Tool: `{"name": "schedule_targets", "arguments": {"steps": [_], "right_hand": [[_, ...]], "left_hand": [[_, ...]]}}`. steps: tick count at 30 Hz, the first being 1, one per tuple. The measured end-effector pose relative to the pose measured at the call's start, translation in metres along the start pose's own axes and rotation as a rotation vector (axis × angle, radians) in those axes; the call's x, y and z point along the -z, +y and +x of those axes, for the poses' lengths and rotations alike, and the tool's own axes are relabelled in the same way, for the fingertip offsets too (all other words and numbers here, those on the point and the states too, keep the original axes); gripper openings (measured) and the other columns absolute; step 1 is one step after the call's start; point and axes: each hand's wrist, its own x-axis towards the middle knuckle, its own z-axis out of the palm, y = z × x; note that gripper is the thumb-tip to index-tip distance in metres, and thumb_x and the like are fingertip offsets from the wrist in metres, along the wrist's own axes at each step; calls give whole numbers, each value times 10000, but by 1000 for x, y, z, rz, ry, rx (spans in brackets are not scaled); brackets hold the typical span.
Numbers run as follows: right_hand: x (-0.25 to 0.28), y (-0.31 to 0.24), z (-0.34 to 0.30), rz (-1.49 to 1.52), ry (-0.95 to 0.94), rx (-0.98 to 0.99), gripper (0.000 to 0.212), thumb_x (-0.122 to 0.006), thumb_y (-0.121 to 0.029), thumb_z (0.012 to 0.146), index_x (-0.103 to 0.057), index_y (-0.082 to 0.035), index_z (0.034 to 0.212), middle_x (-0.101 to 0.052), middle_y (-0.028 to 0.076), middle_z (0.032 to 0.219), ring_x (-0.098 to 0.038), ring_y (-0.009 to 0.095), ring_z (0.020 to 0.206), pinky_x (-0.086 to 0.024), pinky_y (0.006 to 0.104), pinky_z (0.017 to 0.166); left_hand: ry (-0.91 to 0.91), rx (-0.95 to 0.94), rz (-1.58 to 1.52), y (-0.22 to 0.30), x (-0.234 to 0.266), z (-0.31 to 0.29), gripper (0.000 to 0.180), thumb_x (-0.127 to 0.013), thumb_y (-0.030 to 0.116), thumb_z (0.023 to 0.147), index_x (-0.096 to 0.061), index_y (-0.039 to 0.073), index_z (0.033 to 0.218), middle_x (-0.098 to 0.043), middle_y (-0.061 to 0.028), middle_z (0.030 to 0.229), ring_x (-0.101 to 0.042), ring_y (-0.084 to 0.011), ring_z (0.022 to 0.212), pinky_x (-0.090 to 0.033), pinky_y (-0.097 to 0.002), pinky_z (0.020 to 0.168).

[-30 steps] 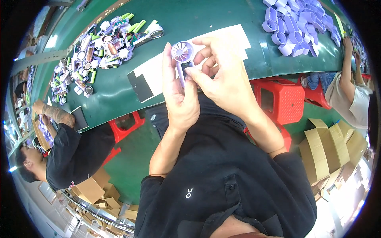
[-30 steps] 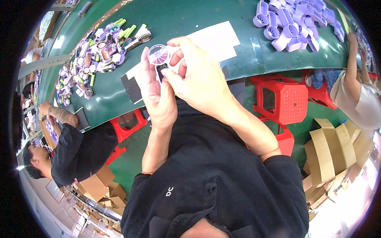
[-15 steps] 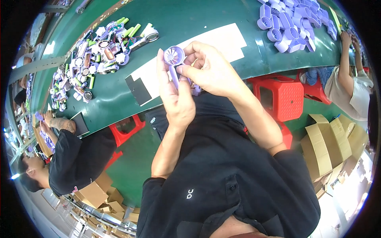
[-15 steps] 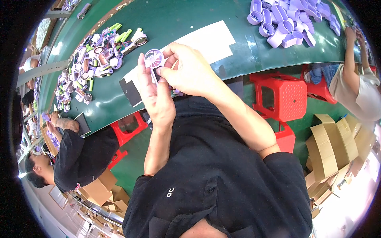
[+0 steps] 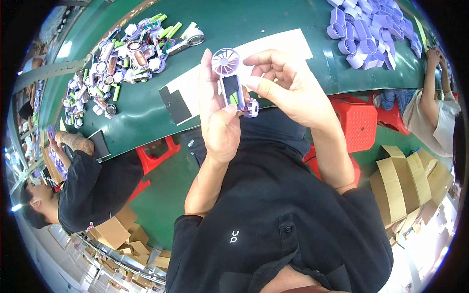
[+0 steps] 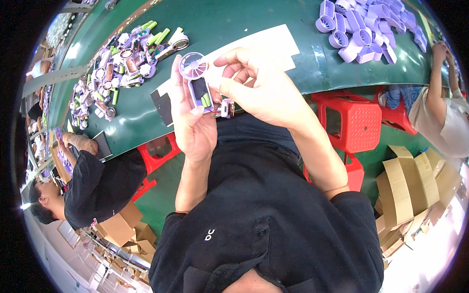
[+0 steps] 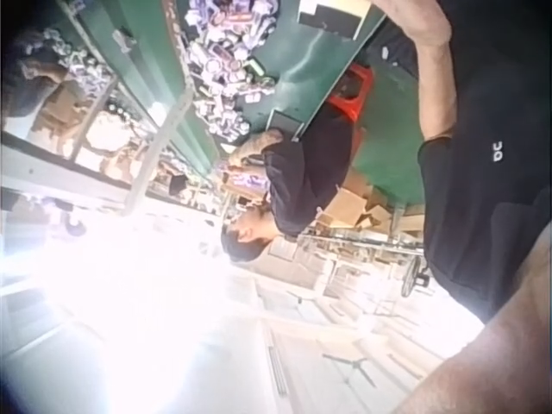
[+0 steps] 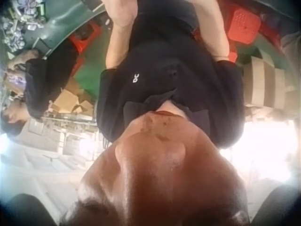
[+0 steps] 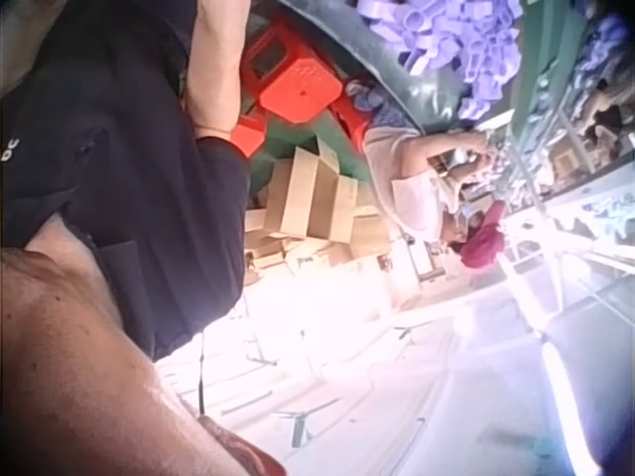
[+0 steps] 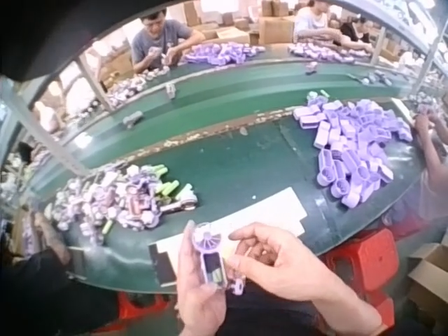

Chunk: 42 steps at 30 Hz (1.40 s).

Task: The person assembles small portable handheld fans by hand, snapping together plastic components including a fan casing, fan blade, and motor unit.

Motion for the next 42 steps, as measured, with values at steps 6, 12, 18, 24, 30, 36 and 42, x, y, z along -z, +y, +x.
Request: {"name": "schedule_targets", "arguments": {"steps": [6, 12, 18, 24, 30, 36, 42], "right_hand": [[-13, -8, -5, -145, 204, 205, 362, -798, -36, 878, -681, -4, 1219, -659, 32, 975, -592, 79, 787, -508, 239, 753], [-16, -17, -6, -486, 273, 565, 212, -840, -6, 782, -770, -55, 977, -663, 63, 1005, -591, 123, 721, -499, 264, 672], [-18, -22, -9, -584, 245, 509, 216, -835, -19, 787, -774, -64, 989, -665, 60, 1014, -623, 148, 732, -498, 270, 639], [-24, -12, -13, -582, 281, 494, 199, -828, -31, 798, -778, -59, 988, -672, 65, 993, -646, 157, 730, -515, 285, 632], [-37, -9, -14, -605, 325, 463, 242, -804, -14, 820, -770, -27, 1059, -664, 90, 984, -695, 219, 795, -548, 317, 676], [-47, -27, -18, -642, 296, 403, 334, -747, 10, 860, -731, -19, 1192, -652, 120, 985, -685, 279, 809, -552, 368, 694], [-56, -20, -25, -715, 235, 488, 317, -691, -51, 896, -695, 20, 1205, -657, 147, 1091, -679, 327, 970, -568, 409, 825]], "left_hand": [[43, 9, 72, 1, -3, -2, 973, -570, 103, 814, -119, -9, 1669, -404, -161, 1564, -540, -234, 1266, -459, -350, 1057], [12, 73, 19, 3, -2, 0, 978, -529, 106, 815, -82, -12, 1676, -296, -177, 1648, -390, -282, 1471, -332, -378, 1200], [28, 91, -28, 1, 2, -3, 963, -547, 102, 847, -74, 3, 1680, -266, -179, 1666, -349, -281, 1502, -291, -393, 1231], [-7, 11, 96, -6, 0, -8, 863, -456, -88, 936, -29, 12, 1679, -233, -166, 1675, -314, -243, 1505, -286, -377, 1227], [14, -147, 295, -18, -6, -6, 806, -513, 6, 1043, -3, -20, 1667, -193, -175, 1685, -267, -259, 1532, -223, -411, 1254], [66, -360, 474, -23, -8, -4, 835, -572, 122, 1062, -5, -39, 1654, -289, -187, 1613, -369, -273, 1461, -286, -437, 1221], [305, -408, 658, -33, -7, -8, 775, -656, 129, 1014, -181, 6, 1614, -449, -165, 1388, -535, -243, 1163, -465, -414, 1004]]}}
